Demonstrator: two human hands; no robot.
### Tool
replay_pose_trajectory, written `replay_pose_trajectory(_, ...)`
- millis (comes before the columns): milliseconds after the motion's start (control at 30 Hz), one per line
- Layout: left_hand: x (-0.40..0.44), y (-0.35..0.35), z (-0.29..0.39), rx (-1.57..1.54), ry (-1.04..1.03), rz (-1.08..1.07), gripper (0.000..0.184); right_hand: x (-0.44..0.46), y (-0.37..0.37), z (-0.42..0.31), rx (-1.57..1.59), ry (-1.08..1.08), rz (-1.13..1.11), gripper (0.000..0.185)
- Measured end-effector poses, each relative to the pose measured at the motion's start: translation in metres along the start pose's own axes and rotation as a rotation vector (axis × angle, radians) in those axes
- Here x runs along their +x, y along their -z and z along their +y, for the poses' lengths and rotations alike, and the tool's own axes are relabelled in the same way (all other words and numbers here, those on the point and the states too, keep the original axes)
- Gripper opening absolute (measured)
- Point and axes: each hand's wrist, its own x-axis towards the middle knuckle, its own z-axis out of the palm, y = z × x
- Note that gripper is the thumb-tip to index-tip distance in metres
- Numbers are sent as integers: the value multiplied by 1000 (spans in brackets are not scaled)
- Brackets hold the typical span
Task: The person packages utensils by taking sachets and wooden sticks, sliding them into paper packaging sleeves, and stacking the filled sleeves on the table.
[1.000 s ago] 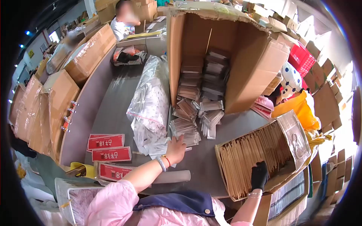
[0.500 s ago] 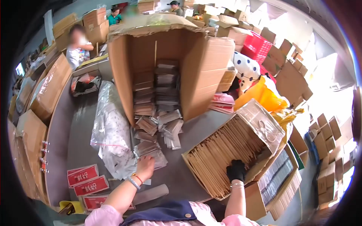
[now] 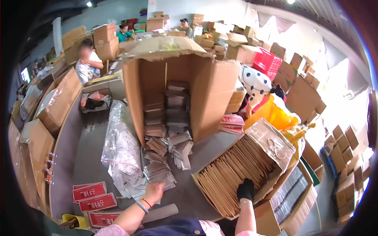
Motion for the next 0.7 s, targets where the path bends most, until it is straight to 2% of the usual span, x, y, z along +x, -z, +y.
replay_pose_trajectory(33, 0, 4, 4, -78, -39, 48, 22, 2, -2, 4, -69, -38, 5, 26)
replay_pose_trajectory(100, -8, 38, 24, -108, -6, 55, 22, -2, -25, 22, -64, 54, 313, 22)
replay_pose_trajectory(167, -21, 75, 43, -357, 161, -244, 24, 5, -15, 17, 17, 13, 306, 17)
replay_pose_trajectory(233, -47, 81, 40, -403, 93, -307, 24, 14, 30, -16, 175, 88, 431, 12)
replay_pose_trajectory(300, -71, 85, 46, -290, 102, -383, 22, 35, 106, -91, 279, 282, 678, 24)
replay_pose_trajectory(333, -84, 84, 47, -179, 122, -455, 21, 48, 134, -107, 271, 121, 570, 24)
replay_pose_trajectory(367, -94, 80, 43, -176, 115, -453, 21, 67, 157, -132, 362, 311, 784, 12)
replay_pose_trajectory(400, -105, 75, 39, -60, 6, -356, 25, 87, 183, -157, 386, 361, 878, 12)
replay_pose_trajectory(433, -112, 70, 36, 56, -102, -247, 30, 113, 209, -183, 440, 490, 1007, 14)
replay_pose_trajectory(467, -118, 67, 36, 82, -55, -256, 32, 133, 240, -212, 502, 589, 1000, 20)
replay_pose_trajectory(500, -120, 67, 38, 86, -58, -243, 32, 162, 265, -232, 409, 653, 1089, 23)
replay_pose_trajectory(533, -123, 69, 40, 88, -39, -203, 33, 182, 285, -257, 477, 515, 991, 26)
replay_pose_trajectory(567, -128, 69, 41, 92, -18, -164, 34, 192, 307, -277, 313, 480, 930, 27)
replay_pose_trajectory(600, -131, 64, 39, 87, -3, -152, 35, 205, 321, -293, 354, 372, 819, 30)
replay_pose_trajectory(700, -138, 51, 35, 95, 17, -104, 34, 226, 334, -314, 211, 307, 668, 31)
